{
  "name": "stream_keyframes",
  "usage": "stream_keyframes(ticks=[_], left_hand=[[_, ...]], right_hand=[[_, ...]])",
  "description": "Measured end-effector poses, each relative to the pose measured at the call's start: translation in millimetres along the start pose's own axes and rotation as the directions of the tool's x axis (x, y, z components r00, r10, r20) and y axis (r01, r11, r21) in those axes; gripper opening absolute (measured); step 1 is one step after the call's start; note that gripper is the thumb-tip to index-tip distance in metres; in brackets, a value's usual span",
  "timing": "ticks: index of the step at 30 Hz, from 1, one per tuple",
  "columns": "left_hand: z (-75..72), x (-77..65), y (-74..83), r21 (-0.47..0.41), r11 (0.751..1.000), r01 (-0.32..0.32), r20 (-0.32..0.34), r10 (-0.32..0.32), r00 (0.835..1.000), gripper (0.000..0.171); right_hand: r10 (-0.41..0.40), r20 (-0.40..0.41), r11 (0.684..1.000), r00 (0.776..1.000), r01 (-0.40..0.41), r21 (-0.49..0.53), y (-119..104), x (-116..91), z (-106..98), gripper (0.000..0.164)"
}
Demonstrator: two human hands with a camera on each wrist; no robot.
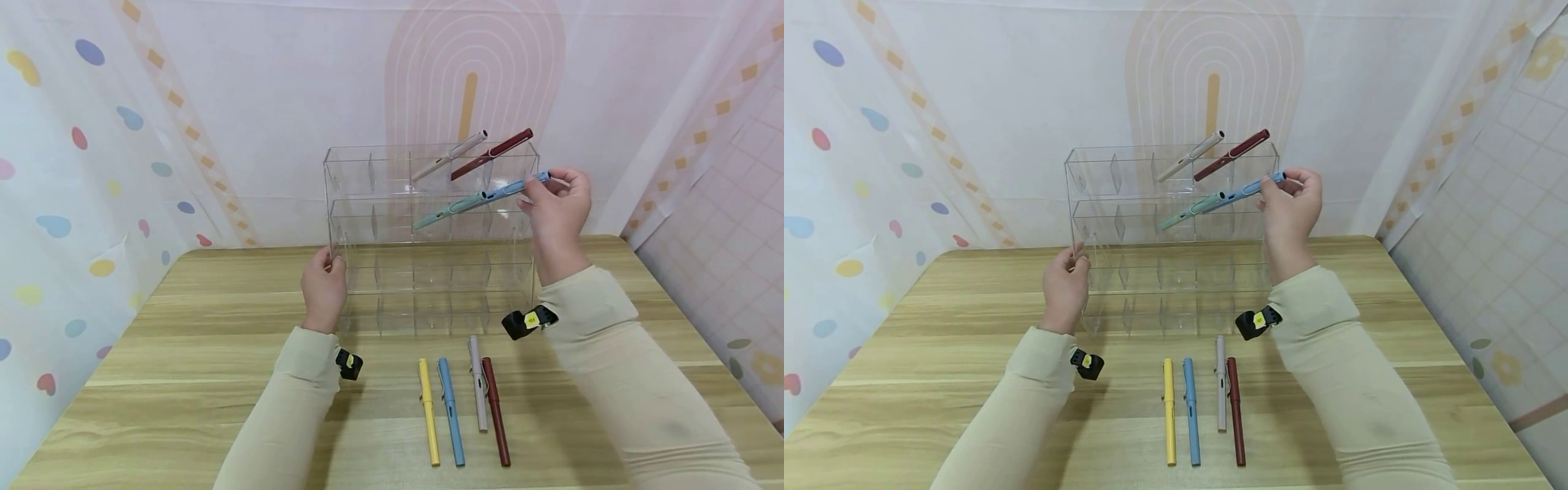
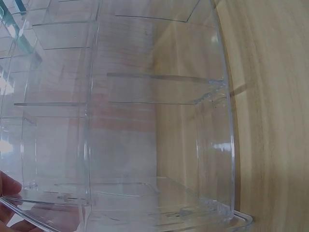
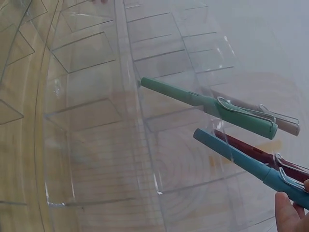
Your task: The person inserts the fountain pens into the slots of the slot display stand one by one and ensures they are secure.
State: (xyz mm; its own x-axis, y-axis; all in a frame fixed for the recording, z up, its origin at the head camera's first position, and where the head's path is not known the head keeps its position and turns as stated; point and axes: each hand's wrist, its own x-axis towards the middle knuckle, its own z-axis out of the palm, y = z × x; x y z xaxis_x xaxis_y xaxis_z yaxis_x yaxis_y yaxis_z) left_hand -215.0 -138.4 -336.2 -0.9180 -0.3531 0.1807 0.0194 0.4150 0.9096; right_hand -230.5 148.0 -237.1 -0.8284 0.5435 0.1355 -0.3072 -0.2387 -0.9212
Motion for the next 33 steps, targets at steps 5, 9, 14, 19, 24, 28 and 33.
stream_keyframes(ticks=[5,9,14,19,24,28,33], left_hand=[[-0.2,1.1,0.0,-0.006,1.000,0.010,0.003,-0.010,1.000,0.034],[-1.2,1.7,-0.4,-0.024,0.999,0.023,0.014,-0.023,1.000,0.034],[-2.1,3.4,-1.6,-0.042,0.999,0.035,0.031,-0.034,0.999,0.035],[-2.7,4.2,-2.5,-0.053,0.997,0.052,0.039,-0.050,0.998,0.037],[-3.5,5.4,-4.4,-0.078,0.995,0.068,0.055,-0.063,0.996,0.037],[-3.6,5.6,-3.7,-0.101,0.992,0.079,0.064,-0.073,0.995,0.038],[-3.6,6.0,-2.6,-0.116,0.990,0.084,0.062,-0.077,0.995,0.036]], right_hand=[[0.012,0.014,1.000,1.000,-0.011,-0.029,5.4,-0.5,3.1,0.027],[0.022,0.017,0.998,1.000,-0.021,-0.053,8.4,-1.8,6.5,0.027],[0.024,0.021,0.997,0.999,-0.022,-0.077,11.5,-3.8,9.2,0.025],[0.025,0.028,0.995,0.999,-0.022,-0.098,14.0,-5.5,10.3,0.025],[0.026,0.020,0.997,0.999,-0.025,-0.078,17.0,-5.1,11.0,0.025],[0.020,0.023,0.999,1.000,-0.019,-0.049,19.0,-5.5,10.3,0.027],[0.013,0.027,0.999,1.000,-0.012,-0.047,20.6,-5.9,8.9,0.028]])
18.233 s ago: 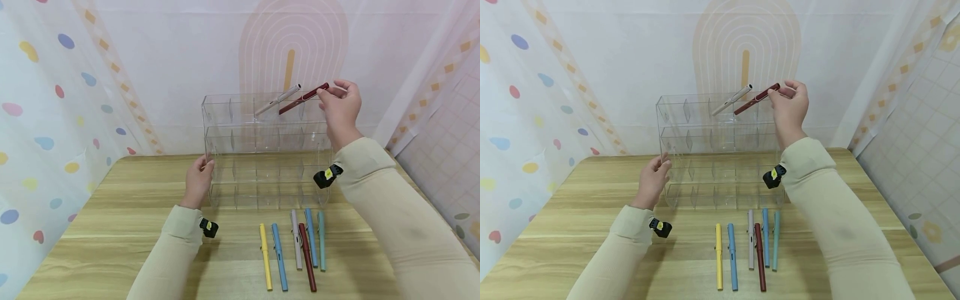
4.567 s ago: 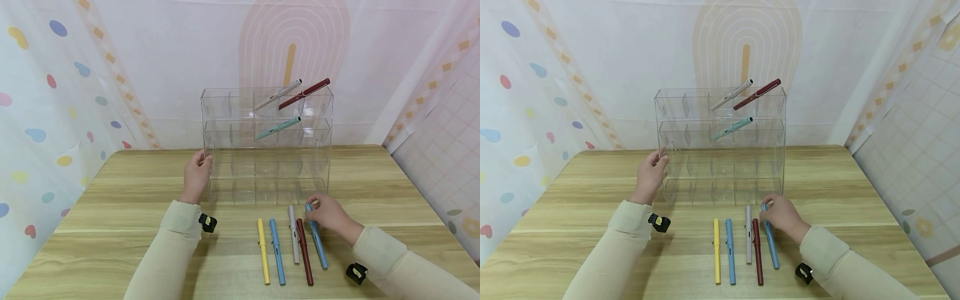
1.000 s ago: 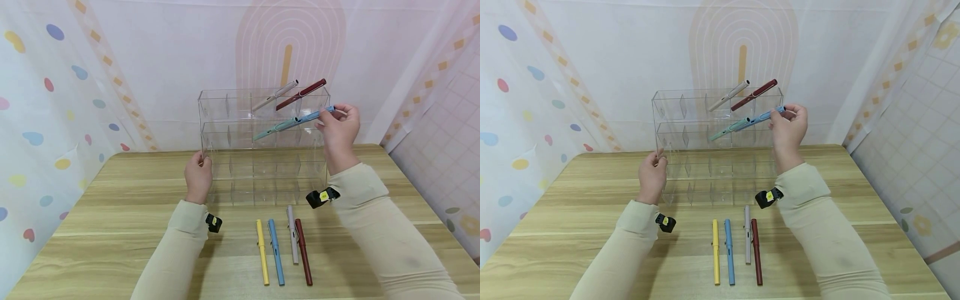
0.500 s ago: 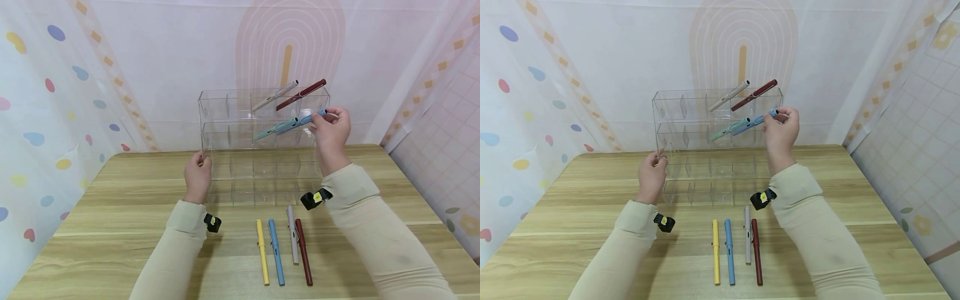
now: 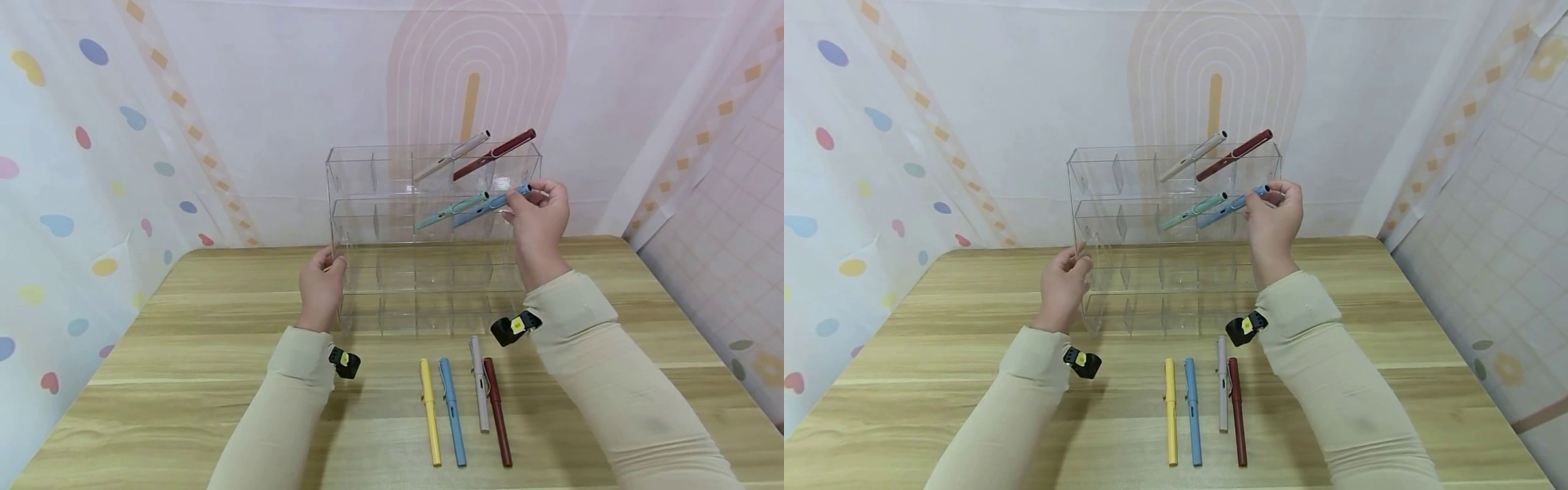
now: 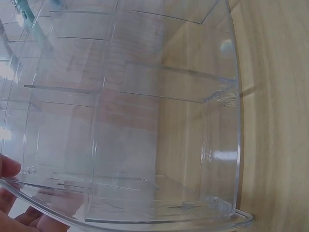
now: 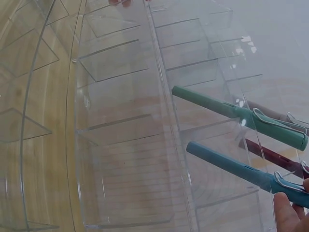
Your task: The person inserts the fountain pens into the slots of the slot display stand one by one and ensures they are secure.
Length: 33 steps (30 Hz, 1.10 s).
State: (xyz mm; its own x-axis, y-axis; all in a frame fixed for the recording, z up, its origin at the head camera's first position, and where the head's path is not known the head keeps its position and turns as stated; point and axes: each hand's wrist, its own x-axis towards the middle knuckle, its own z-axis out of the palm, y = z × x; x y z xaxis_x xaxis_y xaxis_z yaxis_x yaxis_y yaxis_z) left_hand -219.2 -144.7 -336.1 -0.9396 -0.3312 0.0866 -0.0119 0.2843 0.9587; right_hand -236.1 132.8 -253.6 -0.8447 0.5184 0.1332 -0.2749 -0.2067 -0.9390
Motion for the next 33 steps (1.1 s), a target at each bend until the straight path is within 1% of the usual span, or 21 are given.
stream_keyframes(ticks=[6,15,21,27,30,33], left_hand=[[-0.5,0.0,0.7,-0.001,1.000,0.009,0.007,-0.009,1.000,0.037],[-1.1,-1.1,1.7,-0.007,1.000,0.027,0.021,-0.027,0.999,0.038],[-0.3,-0.9,1.7,-0.012,0.999,0.035,0.014,-0.035,0.999,0.038],[0.4,0.4,1.5,0.005,1.000,0.016,0.004,-0.016,1.000,0.039],[0.2,0.2,1.2,0.004,1.000,0.015,0.006,-0.015,1.000,0.039],[-0.1,-0.4,1.8,0.010,1.000,0.016,0.012,-0.016,1.000,0.039]], right_hand=[[0.001,0.001,0.999,1.000,-0.001,-0.034,0.3,-0.2,-1.2,0.026],[-0.018,0.013,0.996,1.000,0.019,-0.085,3.1,-2.9,-5.0,0.026],[-0.047,0.021,0.997,0.999,0.049,-0.067,5.3,-3.3,-7.2,0.025],[-0.050,0.020,0.997,0.999,0.051,-0.057,5.9,-1.8,-9.1,0.025],[-0.049,0.022,0.996,0.999,0.051,-0.073,4.7,-2.4,-11.3,0.026],[-0.053,0.025,0.997,0.998,0.054,-0.062,2.6,-5.3,-15.9,0.028]])
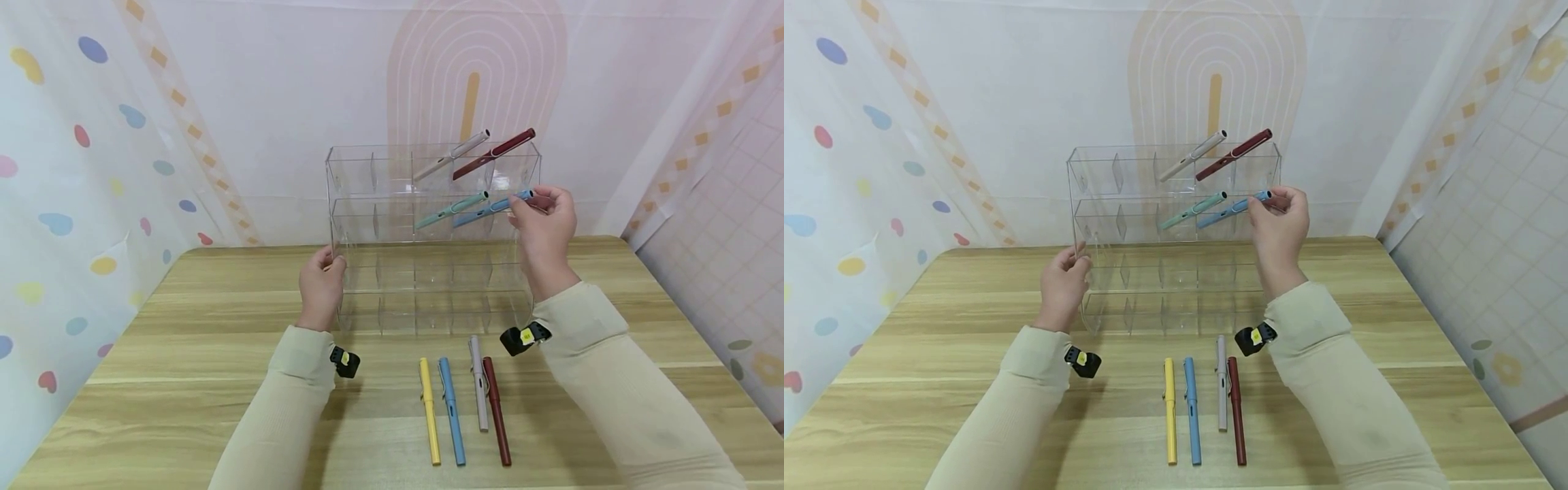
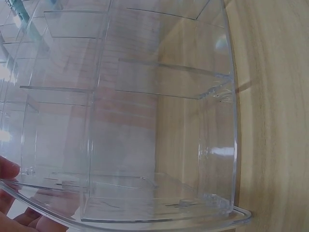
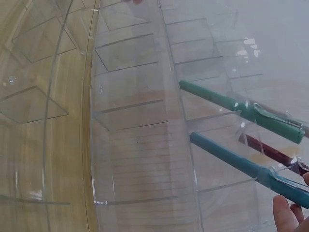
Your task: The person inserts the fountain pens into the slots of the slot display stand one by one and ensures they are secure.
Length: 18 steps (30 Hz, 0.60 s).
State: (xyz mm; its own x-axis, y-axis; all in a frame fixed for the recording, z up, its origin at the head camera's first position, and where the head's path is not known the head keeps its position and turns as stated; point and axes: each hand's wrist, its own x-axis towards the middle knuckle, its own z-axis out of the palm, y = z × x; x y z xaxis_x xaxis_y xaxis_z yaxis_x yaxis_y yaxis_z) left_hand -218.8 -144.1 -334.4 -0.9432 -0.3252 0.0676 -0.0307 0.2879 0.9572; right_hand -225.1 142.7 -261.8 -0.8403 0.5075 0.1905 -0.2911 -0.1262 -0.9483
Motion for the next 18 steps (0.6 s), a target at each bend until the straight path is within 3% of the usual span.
stream_keyframes(ticks=[5,8,14,18], left_hand=[[-0.5,-1.9,2.0,-0.009,1.000,0.003,0.002,-0.003,1.000,0.039],[-0.5,-2.6,2.9,-0.017,1.000,0.002,-0.001,-0.002,1.000,0.039],[-0.2,-2.6,3.3,-0.007,1.000,0.002,-0.008,-0.002,1.000,0.039],[-0.2,-2.5,2.8,-0.010,1.000,-0.007,-0.007,0.007,1.000,0.039]], right_hand=[[-0.007,-0.005,1.000,1.000,0.007,0.012,-1.8,-11.5,-15.7,0.028],[0.005,0.002,0.999,1.000,-0.005,-0.040,0.3,-20.8,-28.3,0.028],[0.079,0.095,0.984,0.992,-0.062,-0.164,12.0,-39.9,-51.7,0.026],[0.143,0.190,0.950,0.971,-0.081,-0.302,24.3,-53.6,-62.9,0.023]])
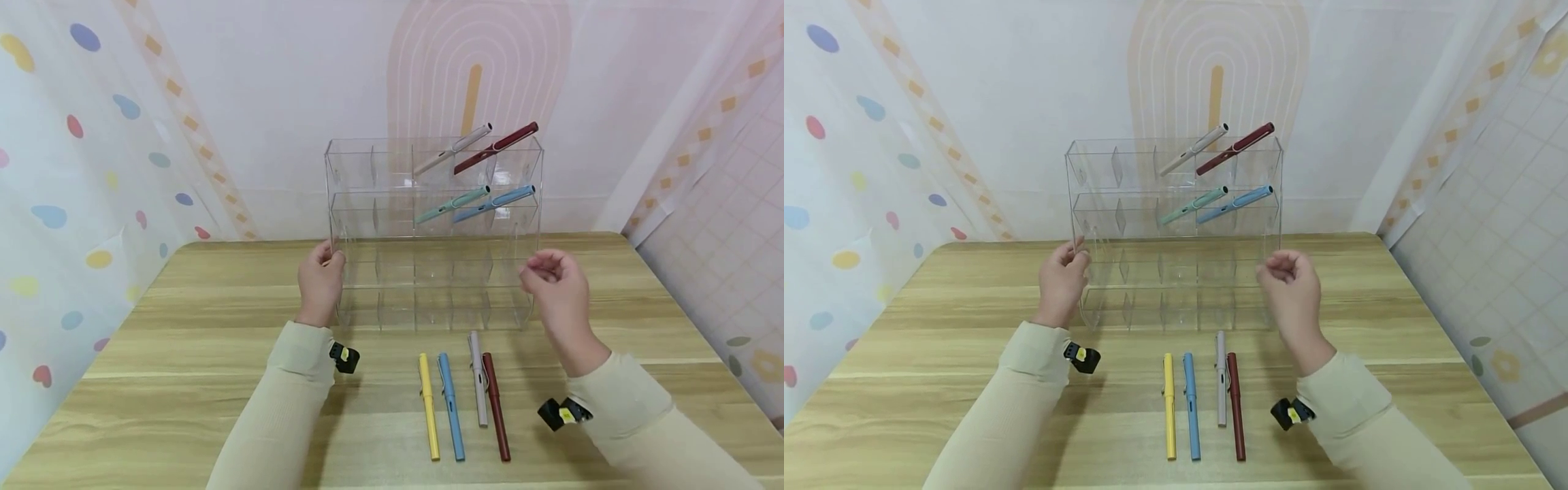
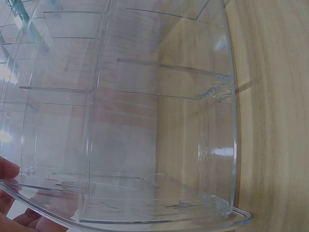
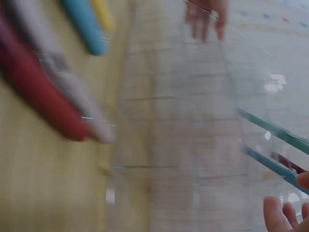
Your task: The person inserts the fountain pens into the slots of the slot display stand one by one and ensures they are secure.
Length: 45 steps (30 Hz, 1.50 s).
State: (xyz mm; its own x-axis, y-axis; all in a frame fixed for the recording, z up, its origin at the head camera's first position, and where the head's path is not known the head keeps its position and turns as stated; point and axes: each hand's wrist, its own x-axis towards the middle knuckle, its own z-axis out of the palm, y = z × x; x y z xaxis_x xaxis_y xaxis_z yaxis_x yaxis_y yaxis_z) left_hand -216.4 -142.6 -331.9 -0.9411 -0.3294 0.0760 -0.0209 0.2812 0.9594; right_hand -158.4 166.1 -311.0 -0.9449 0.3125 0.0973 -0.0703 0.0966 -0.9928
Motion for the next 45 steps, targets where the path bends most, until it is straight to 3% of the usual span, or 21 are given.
stream_keyframes(ticks=[5,8,18,30,36,45], left_hand=[[0.2,0.6,-1.2,0.000,1.000,-0.020,0.003,0.020,1.000,0.038],[0.2,0.6,-0.8,-0.002,1.000,-0.028,0.003,0.028,1.000,0.037],[-0.4,-0.8,-0.2,0.011,1.000,-0.028,0.000,0.028,1.000,0.035],[-0.3,-0.7,-0.2,0.012,0.999,-0.030,-0.005,0.030,1.000,0.034],[0.1,-0.2,-0.5,0.005,1.000,-0.029,-0.008,0.029,1.000,0.033],[0.6,-0.7,-1.2,0.004,1.000,-0.024,-0.011,0.024,1.000,0.034]], right_hand=[[0.025,0.140,0.981,0.990,0.002,-0.193,19.8,-13.3,-3.5,0.032],[0.049,0.216,0.967,0.975,0.008,-0.254,29.2,-18.8,-5.3,0.033],[0.166,0.424,0.907,0.890,0.031,-0.420,48.8,-30.0,-5.4,0.045],[0.256,0.468,0.856,0.846,0.026,-0.516,59.7,-35.6,-2.0,0.045],[0.268,0.484,0.801,0.833,0.087,-0.592,62.8,-36.6,0.5,0.046],[0.255,0.513,0.755,0.819,0.163,-0.636,63.5,-40.7,6.2,0.037]])
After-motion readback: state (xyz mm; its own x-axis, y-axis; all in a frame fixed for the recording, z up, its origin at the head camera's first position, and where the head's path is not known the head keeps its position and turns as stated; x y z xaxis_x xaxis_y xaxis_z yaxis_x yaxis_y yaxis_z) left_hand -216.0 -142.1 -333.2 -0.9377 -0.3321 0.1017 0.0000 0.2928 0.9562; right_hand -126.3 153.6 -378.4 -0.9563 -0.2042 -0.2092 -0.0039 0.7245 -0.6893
